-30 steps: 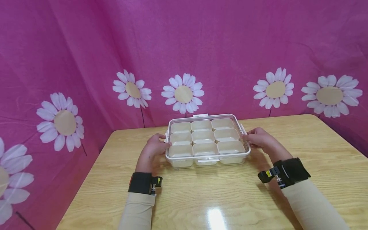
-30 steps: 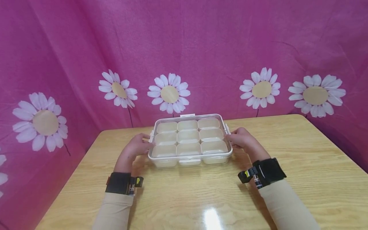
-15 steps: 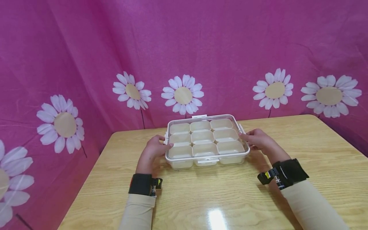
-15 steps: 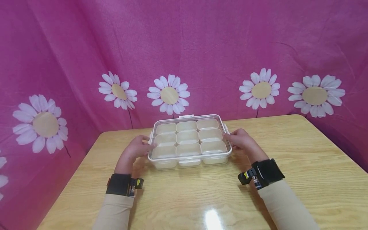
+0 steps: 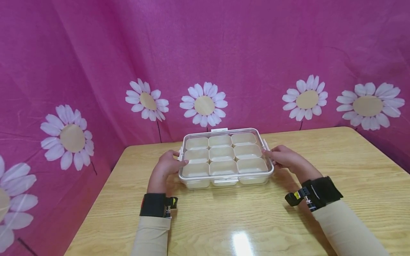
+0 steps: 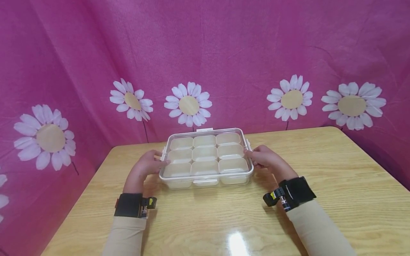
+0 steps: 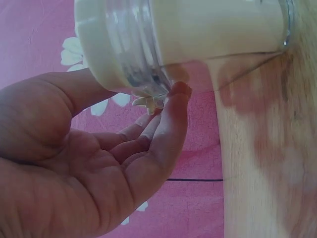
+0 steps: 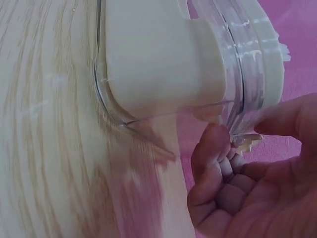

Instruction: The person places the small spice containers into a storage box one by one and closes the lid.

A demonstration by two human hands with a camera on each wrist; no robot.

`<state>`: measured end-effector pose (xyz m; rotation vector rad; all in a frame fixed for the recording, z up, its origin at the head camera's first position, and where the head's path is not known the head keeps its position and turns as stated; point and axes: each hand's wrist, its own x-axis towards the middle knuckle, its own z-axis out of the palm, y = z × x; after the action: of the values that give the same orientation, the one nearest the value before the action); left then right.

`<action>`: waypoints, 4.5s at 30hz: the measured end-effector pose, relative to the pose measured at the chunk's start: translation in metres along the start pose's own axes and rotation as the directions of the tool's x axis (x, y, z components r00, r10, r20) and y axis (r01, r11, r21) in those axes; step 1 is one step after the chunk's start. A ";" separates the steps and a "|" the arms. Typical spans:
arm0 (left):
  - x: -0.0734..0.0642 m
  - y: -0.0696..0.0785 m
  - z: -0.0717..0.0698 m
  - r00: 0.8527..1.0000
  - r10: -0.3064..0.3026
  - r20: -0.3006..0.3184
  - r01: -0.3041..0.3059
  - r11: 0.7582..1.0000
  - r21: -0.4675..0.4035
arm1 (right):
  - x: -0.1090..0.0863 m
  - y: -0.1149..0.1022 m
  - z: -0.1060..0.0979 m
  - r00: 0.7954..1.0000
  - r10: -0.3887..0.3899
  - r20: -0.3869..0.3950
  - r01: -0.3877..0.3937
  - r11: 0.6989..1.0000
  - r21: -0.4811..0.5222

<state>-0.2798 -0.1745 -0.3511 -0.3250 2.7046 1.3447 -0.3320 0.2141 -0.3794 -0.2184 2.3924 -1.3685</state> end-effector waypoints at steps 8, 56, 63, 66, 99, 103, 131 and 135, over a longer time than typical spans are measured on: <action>-0.004 0.003 -0.001 0.998 0.045 -0.040 -0.042 0.997 0.067 | -0.007 -0.009 0.003 0.986 -0.065 -0.152 0.039 0.985 -0.170; -0.004 0.005 -0.001 1.000 -0.026 -0.016 0.027 0.999 0.022 | -0.011 -0.007 -0.004 0.998 -0.029 0.055 0.038 0.982 -0.183; -0.005 0.001 0.001 0.999 -0.037 0.007 0.037 0.999 -0.016 | -0.013 0.005 -0.017 0.981 -0.011 0.193 0.050 0.979 -0.196; -0.004 0.003 0.000 0.999 -0.039 0.006 0.040 0.999 -0.020 | -0.014 0.005 -0.016 0.982 0.021 0.188 0.018 0.979 -0.202; -0.007 0.002 0.000 0.999 -0.010 0.050 0.007 0.997 0.074 | -0.023 -0.015 -0.015 0.966 -0.031 0.255 0.113 0.943 -0.313; -0.008 0.002 -0.001 0.999 -0.002 0.052 -0.001 0.998 0.060 | -0.019 -0.014 -0.012 0.986 -0.074 0.148 0.115 0.950 -0.290; -0.005 0.005 0.003 0.996 -0.014 0.084 0.008 0.998 0.069 | -0.007 0.004 -0.007 0.994 -0.101 -0.043 0.090 0.975 -0.203; -0.005 0.007 0.000 0.996 -0.024 0.088 0.017 0.997 0.076 | -0.007 0.003 -0.007 0.994 -0.098 -0.055 0.085 0.975 -0.204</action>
<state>-0.2761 -0.1696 -0.3452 -0.2781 2.6633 1.2181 -0.3279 0.2239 -0.3774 -0.3470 2.6062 -1.1863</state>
